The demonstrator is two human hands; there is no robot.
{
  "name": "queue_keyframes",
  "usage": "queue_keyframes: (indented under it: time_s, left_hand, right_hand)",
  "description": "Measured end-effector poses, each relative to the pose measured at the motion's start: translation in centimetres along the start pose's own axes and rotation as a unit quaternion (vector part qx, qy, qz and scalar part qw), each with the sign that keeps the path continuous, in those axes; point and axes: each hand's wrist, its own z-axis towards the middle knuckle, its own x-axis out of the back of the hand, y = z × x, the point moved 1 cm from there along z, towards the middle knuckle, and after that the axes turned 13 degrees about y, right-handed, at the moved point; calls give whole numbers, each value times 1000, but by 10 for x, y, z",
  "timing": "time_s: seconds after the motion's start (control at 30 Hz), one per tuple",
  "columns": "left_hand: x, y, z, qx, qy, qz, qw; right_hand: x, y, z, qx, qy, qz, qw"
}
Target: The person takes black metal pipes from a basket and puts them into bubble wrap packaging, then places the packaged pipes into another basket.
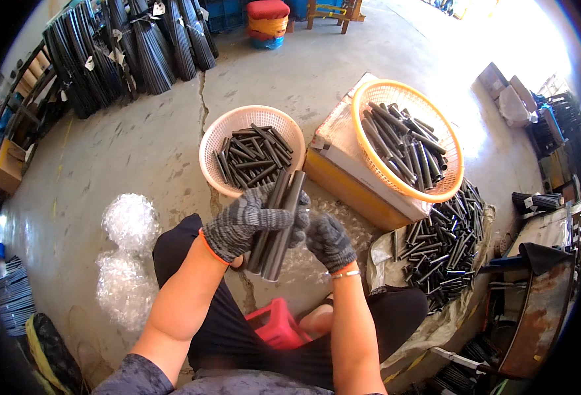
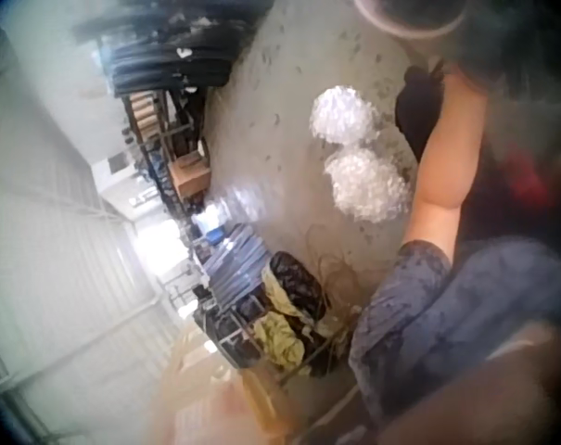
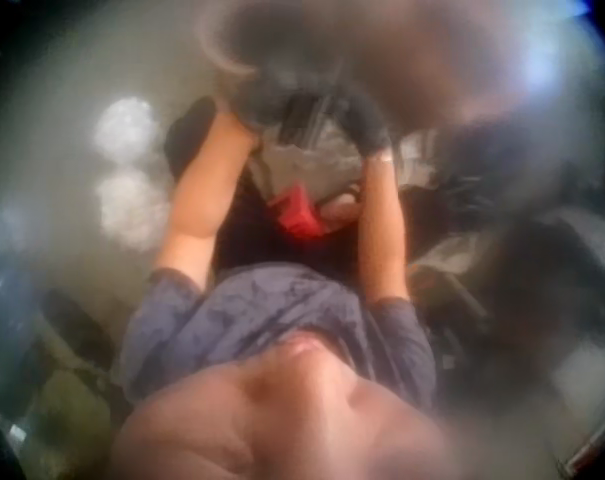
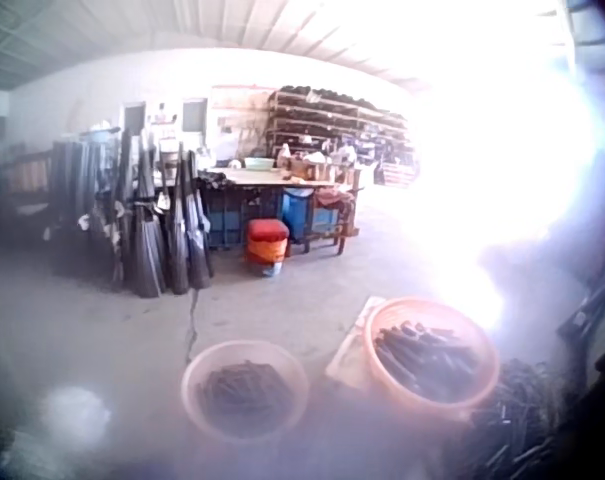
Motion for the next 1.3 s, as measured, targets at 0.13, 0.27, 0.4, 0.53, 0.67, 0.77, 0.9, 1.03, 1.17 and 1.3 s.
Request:
queue_keyframes:
  time_s: [0.13,0.27,0.4,0.53,0.67,0.77,0.9,1.03,1.17,1.3]
  left_hand:
    - [-8,4,3,5,0,-32,999]
    - [-18,16,4,-4,17,-80,997]
    - [-12,9,3,17,34,-58,998]
    - [-17,12,3,13,17,-81,997]
    - [-16,15,-3,21,9,-63,998]
    - [-10,6,0,-28,-57,-3,998]
    - [-10,8,0,2,1,118,993]
    - [-11,9,1,-72,110,78,988]
    - [-5,7,8,-79,32,-65,994]
    - [-22,-20,8,25,-16,-76,997]
  right_hand:
    - [34,161,-137,-217,-211,-489,818]
    - [52,191,-132,-428,75,-257,863]
    - [39,-40,24,-261,117,283,915]
    - [16,-94,55,-144,-95,366,914]
    - [22,-65,49,65,-141,95,983]
    - [26,-28,39,55,111,103,987]
    - [54,19,20,-291,74,626,720]
    - [41,-43,23,-334,183,526,761]
    - [42,3,2,-328,75,573,747]
    - [17,65,-19,-328,127,356,866]
